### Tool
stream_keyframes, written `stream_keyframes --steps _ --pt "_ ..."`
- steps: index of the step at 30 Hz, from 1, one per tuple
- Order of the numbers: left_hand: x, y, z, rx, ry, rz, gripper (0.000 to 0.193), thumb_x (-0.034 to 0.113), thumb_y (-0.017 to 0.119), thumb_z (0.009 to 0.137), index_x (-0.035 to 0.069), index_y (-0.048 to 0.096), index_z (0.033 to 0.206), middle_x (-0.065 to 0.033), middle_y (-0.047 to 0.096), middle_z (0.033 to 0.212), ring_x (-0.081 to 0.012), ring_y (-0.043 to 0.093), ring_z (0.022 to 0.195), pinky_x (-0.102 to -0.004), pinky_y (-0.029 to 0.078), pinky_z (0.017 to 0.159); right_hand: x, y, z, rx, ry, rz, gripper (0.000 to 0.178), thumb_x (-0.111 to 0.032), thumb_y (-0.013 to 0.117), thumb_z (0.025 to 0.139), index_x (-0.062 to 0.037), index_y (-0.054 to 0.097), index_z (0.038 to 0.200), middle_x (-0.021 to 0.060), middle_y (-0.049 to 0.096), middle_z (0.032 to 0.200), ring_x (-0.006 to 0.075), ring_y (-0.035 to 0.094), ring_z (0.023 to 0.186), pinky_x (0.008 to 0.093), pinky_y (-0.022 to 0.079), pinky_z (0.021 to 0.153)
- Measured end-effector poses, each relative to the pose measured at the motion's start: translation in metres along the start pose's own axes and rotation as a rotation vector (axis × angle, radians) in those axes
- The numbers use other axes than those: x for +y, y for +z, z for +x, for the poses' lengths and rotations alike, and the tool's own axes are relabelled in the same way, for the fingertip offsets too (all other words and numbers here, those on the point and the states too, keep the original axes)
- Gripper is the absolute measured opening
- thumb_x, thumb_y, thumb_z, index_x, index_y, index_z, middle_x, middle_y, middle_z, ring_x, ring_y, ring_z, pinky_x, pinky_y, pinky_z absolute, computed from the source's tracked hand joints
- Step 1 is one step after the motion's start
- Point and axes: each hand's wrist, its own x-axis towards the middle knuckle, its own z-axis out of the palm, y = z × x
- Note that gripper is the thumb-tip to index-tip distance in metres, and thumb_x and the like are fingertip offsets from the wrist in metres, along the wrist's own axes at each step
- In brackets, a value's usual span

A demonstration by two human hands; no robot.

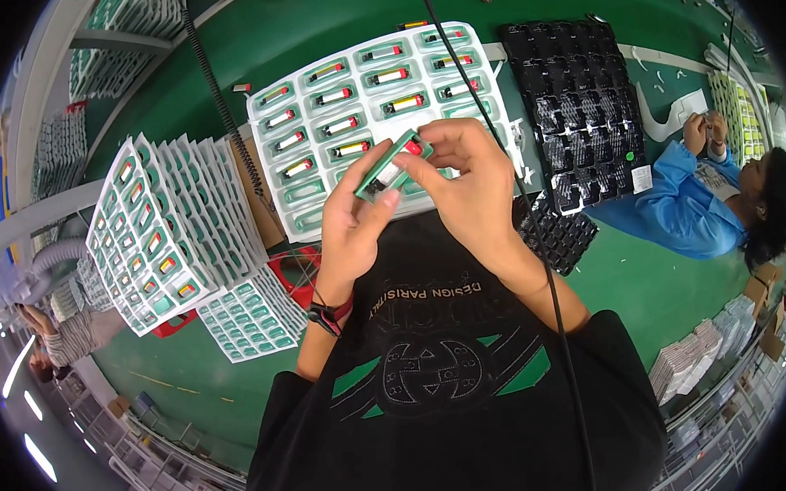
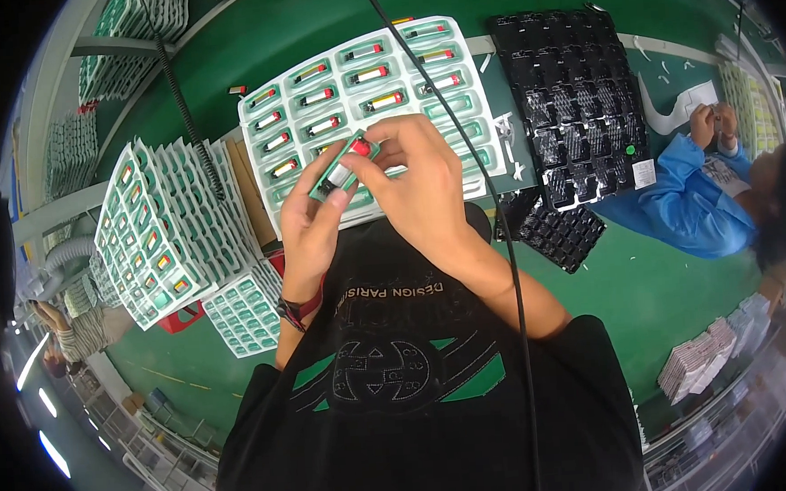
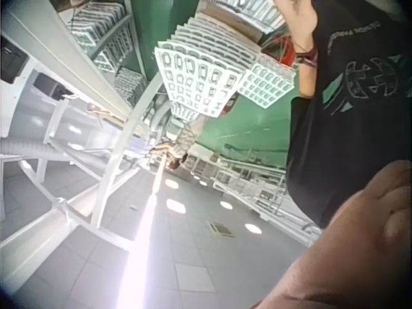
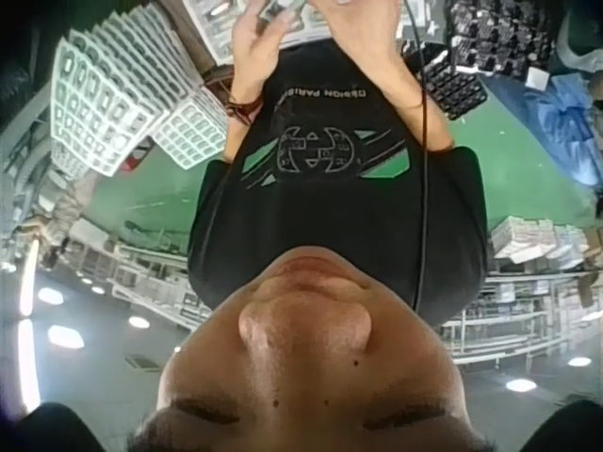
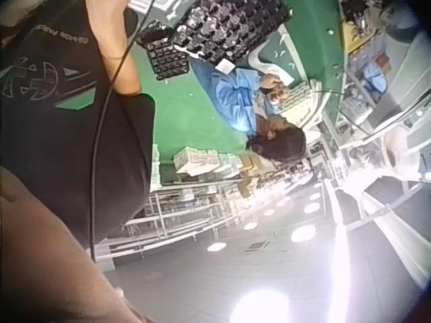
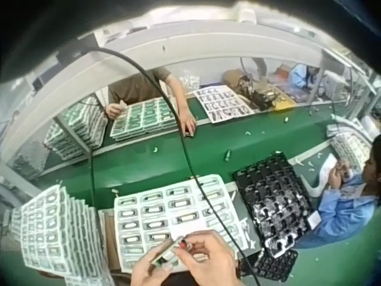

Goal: The person assembles electronic components by hand, placing batteries into green plastic cases and then attaching black back covers to them.

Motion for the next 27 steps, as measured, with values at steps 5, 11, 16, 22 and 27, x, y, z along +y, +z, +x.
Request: stream_keyframes --steps 5,11,16,22,27 --pt "-0.008 0.008 0.002 0.137 0.031 -0.055 0.038 0.008 0.054 0.092 -0.001 0.047 0.129 -0.0087 0.056 0.119 -0.0066 0.055 0.092 -0.0214 0.046 0.081 0.004 0.004 -0.002 0.106 -0.325 -0.137 0.020 -0.003 0.075 0.071 0.0019 0.063 0.087 0.0100 0.058 0.092 0.0190 0.064 0.067 0.0278 0.052 0.054" --pt "-0.008 0.014 0.001 0.151 0.022 -0.055 0.037 0.008 0.051 0.094 -0.003 0.046 0.129 -0.0127 0.052 0.124 -0.0159 0.054 0.106 -0.0291 0.048 0.088 0.010 0.003 -0.003 0.101 -0.343 -0.167 0.019 -0.002 0.073 0.072 0.0013 0.064 0.088 0.0101 0.057 0.092 0.0179 0.061 0.074 0.0268 0.051 0.054" --pt "-0.022 0.008 0.003 0.101 0.038 -0.134 0.035 0.006 0.047 0.095 -0.005 0.045 0.128 -0.0149 0.049 0.126 -0.0207 0.053 0.111 -0.0353 0.050 0.092 0.026 0.006 -0.006 0.001 -0.013 0.089 0.025 -0.003 0.075 0.072 -0.0001 0.058 0.090 0.0093 0.056 0.098 0.0151 0.059 0.078 0.0254 0.049 0.060" --pt "-0.031 -0.013 -0.014 -0.009 -0.158 0.052 0.030 0.007 0.048 0.094 -0.003 0.052 0.122 -0.0134 0.057 0.119 -0.0173 0.058 0.102 -0.0315 0.050 0.090 0.045 -0.015 -0.005 -0.309 0.300 0.124 0.028 -0.009 0.074 0.077 0.0014 0.055 0.095 0.0083 0.062 0.081 0.0092 0.056 0.062 0.0225 0.045 0.050" --pt "-0.043 -0.014 -0.020 -0.078 -0.090 0.315 0.030 0.001 0.053 0.088 0.005 0.059 0.117 -0.0141 0.065 0.101 -0.0190 0.065 0.088 -0.0276 0.050 0.074 0.067 -0.023 -0.008 -0.683 0.486 0.134 0.029 -0.009 0.070 0.080 0.0035 0.061 0.104 0.0054 0.063 0.070 0.0079 0.057 0.056 0.0218 0.046 0.048"
